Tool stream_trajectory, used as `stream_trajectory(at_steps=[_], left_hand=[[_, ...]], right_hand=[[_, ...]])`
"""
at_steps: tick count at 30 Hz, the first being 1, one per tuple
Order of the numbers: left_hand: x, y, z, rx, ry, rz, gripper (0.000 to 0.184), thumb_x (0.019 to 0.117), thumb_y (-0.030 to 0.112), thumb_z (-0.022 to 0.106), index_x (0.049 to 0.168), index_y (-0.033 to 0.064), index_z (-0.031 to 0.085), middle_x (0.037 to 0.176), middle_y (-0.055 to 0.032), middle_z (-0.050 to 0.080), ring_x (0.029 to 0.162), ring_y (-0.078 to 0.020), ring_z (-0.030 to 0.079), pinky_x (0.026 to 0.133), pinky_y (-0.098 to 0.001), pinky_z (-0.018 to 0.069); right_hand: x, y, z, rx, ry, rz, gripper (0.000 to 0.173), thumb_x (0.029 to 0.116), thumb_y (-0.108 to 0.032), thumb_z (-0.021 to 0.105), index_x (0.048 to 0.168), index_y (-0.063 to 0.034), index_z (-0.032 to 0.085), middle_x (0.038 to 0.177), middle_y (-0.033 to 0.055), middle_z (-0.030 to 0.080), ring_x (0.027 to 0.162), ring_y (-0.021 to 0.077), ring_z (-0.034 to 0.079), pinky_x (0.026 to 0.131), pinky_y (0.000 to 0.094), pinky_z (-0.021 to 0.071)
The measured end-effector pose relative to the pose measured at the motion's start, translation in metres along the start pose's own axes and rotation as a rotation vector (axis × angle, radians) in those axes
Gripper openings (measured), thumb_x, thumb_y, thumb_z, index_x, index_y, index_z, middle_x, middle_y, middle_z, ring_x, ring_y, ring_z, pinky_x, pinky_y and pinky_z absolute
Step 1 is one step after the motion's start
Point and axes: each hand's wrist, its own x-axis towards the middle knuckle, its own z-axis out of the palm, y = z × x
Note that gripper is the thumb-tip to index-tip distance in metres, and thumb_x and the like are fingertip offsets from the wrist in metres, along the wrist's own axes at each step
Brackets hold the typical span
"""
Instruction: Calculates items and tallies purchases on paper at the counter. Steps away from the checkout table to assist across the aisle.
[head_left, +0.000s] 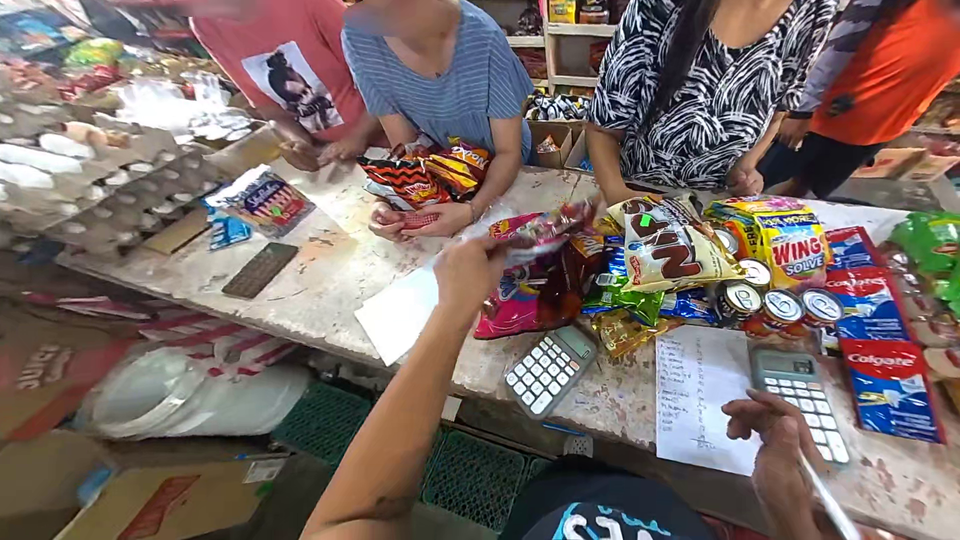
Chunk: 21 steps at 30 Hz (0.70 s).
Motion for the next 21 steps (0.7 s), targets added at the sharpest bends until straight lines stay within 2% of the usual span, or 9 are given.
stream_trajectory(at_steps=[3,6,9,12,14,17,18,19,21], left_hand=[[0.006,0.011,-0.007,-0.001,0.197,0.061,0.027,0.0985,0.025,0.066,0.108,0.0020,0.077,0.103,-0.0281,0.072,0.102,-0.0510,0.068,0.087,-0.0724,0.0475],[-0.014,0.032,0.015,-0.028,0.158,0.157,0.023,0.0976,0.018,0.067,0.108,0.0007,0.076,0.111,-0.0271,0.071,0.105,-0.0484,0.067,0.088,-0.0684,0.0491],[-0.041,0.038,0.060,-0.084,0.061,0.288,0.024,0.0931,0.012,0.071,0.115,0.0039,0.077,0.116,-0.0247,0.070,0.106,-0.0459,0.067,0.087,-0.0658,0.0512],[-0.058,0.037,0.089,-0.141,-0.006,0.360,0.041,0.0871,0.020,0.079,0.124,0.0019,0.072,0.124,-0.0258,0.066,0.114,-0.0474,0.063,0.091,-0.0668,0.0493],[-0.061,0.033,0.095,-0.129,-0.035,0.378,0.063,0.0800,0.030,0.084,0.135,0.0053,0.066,0.140,-0.0251,0.058,0.130,-0.0505,0.052,0.101,-0.0722,0.0389],[-0.061,0.018,0.086,-0.077,-0.185,0.299,0.094,0.0696,0.039,0.092,0.151,0.0192,0.052,0.167,-0.0235,0.025,0.153,-0.0533,0.012,0.114,-0.0815,0.0055],[-0.060,0.010,0.085,-0.073,-0.199,0.285,0.093,0.0708,0.038,0.092,0.153,0.0218,0.051,0.167,-0.0238,0.024,0.153,-0.0541,0.012,0.113,-0.0821,0.0067],[-0.059,0.001,0.087,-0.091,-0.164,0.293,0.082,0.0757,0.034,0.089,0.150,0.0215,0.055,0.163,-0.0240,0.032,0.151,-0.0541,0.022,0.113,-0.0808,0.0151],[-0.056,-0.012,0.091,-0.152,0.007,0.357,0.047,0.0887,0.025,0.075,0.134,0.0119,0.069,0.145,-0.0233,0.057,0.135,-0.0505,0.051,0.104,-0.0724,0.0403]], right_hand=[[0.007,0.010,0.009,-0.001,-0.009,0.073,0.062,0.1076,-0.056,0.025,0.144,-0.0160,0.055,0.089,0.0052,0.065,0.066,0.0178,0.061,0.055,0.0335,0.0547],[0.015,-0.003,0.032,-0.148,0.096,0.083,0.043,0.1105,-0.031,0.034,0.124,-0.0102,0.070,0.079,-0.0004,0.063,0.061,0.0095,0.057,0.053,0.0268,0.0498],[0.023,-0.017,0.041,-0.217,0.138,0.106,0.031,0.1089,-0.019,0.042,0.116,-0.0053,0.069,0.076,-0.0014,0.064,0.061,0.0090,0.060,0.052,0.0268,0.0520],[0.028,-0.026,0.045,-0.165,0.215,0.178,0.017,0.1075,-0.014,0.048,0.107,-0.0042,0.061,0.076,0.0008,0.066,0.061,0.0132,0.065,0.050,0.0297,0.0558],[0.027,-0.030,0.048,-0.138,0.261,0.177,0.013,0.1059,-0.012,0.052,0.103,-0.0032,0.060,0.078,0.0034,0.069,0.061,0.0158,0.067,0.051,0.0317,0.0583],[0.016,-0.038,0.043,-0.193,0.229,0.113,0.010,0.1047,-0.014,0.055,0.104,-0.0057,0.061,0.084,0.0026,0.072,0.064,0.0161,0.070,0.053,0.0322,0.0605],[0.011,-0.043,0.041,-0.204,0.213,0.101,0.009,0.1045,-0.015,0.055,0.105,-0.0068,0.061,0.085,0.0023,0.073,0.065,0.0167,0.071,0.054,0.0330,0.0617],[0.007,-0.046,0.040,-0.203,0.207,0.095,0.009,0.1041,-0.015,0.057,0.105,-0.0073,0.061,0.086,0.0024,0.073,0.066,0.0173,0.071,0.055,0.0337,0.0620],[-0.002,-0.044,0.038,-0.187,0.207,0.093,0.008,0.1034,-0.015,0.058,0.105,-0.0072,0.061,0.085,0.0027,0.073,0.064,0.0178,0.071,0.054,0.0340,0.0618]])
